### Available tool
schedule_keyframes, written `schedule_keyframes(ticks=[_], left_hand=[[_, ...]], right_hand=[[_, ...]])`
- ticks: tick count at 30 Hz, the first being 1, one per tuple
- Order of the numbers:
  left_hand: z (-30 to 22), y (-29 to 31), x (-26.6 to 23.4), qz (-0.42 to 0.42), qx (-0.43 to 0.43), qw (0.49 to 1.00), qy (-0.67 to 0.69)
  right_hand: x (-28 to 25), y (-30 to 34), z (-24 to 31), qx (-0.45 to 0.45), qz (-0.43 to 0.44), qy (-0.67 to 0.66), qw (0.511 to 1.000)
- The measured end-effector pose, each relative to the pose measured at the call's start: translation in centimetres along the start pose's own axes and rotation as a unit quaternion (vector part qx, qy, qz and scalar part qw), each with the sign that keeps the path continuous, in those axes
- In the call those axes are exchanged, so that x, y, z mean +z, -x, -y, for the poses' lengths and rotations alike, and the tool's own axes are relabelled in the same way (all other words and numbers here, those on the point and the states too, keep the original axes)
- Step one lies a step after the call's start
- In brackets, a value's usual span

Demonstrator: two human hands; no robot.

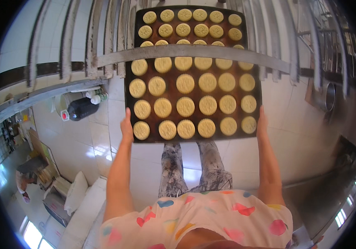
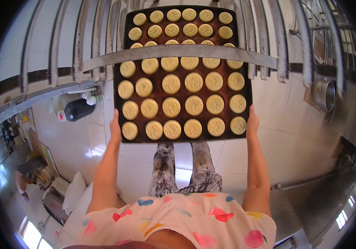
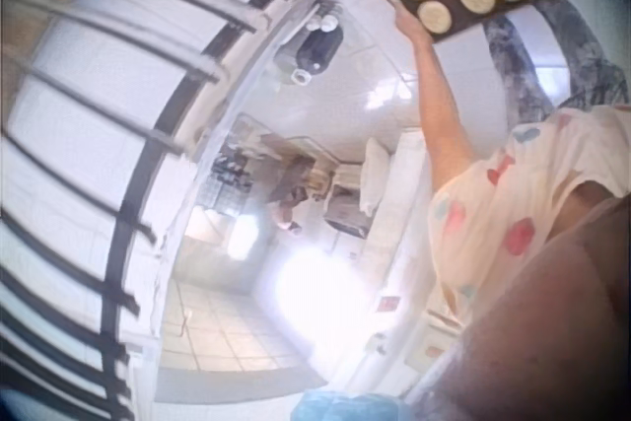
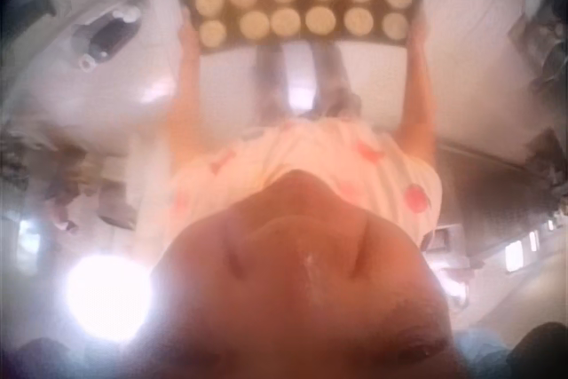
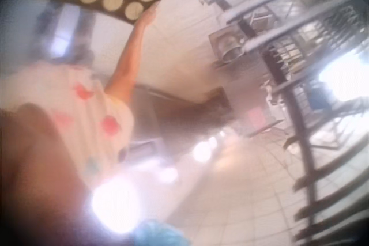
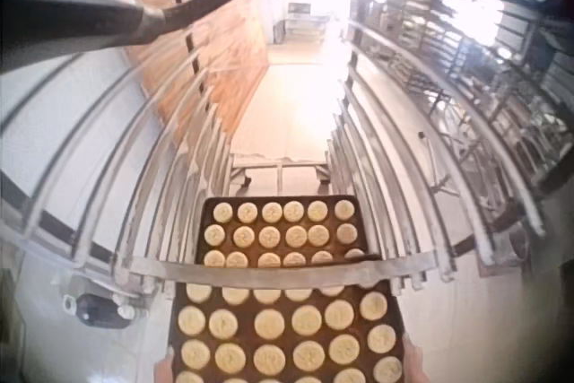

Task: The person moves a tray of mooncakes from a work table to a rolling rack, then returns to pick up another tray and repeat the process.

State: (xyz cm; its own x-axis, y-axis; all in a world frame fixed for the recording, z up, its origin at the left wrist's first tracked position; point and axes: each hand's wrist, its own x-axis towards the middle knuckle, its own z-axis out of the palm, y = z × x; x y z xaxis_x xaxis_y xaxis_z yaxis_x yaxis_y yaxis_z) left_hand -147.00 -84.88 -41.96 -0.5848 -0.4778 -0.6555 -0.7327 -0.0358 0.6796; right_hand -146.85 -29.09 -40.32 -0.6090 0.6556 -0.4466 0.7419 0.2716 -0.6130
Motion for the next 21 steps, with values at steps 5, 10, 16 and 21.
schedule_keyframes(ticks=[5,10,16,21], left_hand=[[4.1,11.4,-5.2,-0.006,-0.049,0.999,0.001],[4.7,18.1,-9.7,0.057,-0.071,0.994,-0.062],[8.8,20.3,-15.5,0.096,-0.031,0.978,-0.184],[9.4,25.8,-19.5,0.140,0.060,0.978,-0.142]], right_hand=[[-8.0,9.9,-5.9,0.040,-0.004,0.052,0.998],[-14.1,22.0,-9.1,0.137,-0.012,0.084,0.987],[-17.8,36.2,-18.5,0.174,-0.101,0.075,0.977],[-21.1,45.2,-23.6,0.148,-0.132,0.032,0.980]])
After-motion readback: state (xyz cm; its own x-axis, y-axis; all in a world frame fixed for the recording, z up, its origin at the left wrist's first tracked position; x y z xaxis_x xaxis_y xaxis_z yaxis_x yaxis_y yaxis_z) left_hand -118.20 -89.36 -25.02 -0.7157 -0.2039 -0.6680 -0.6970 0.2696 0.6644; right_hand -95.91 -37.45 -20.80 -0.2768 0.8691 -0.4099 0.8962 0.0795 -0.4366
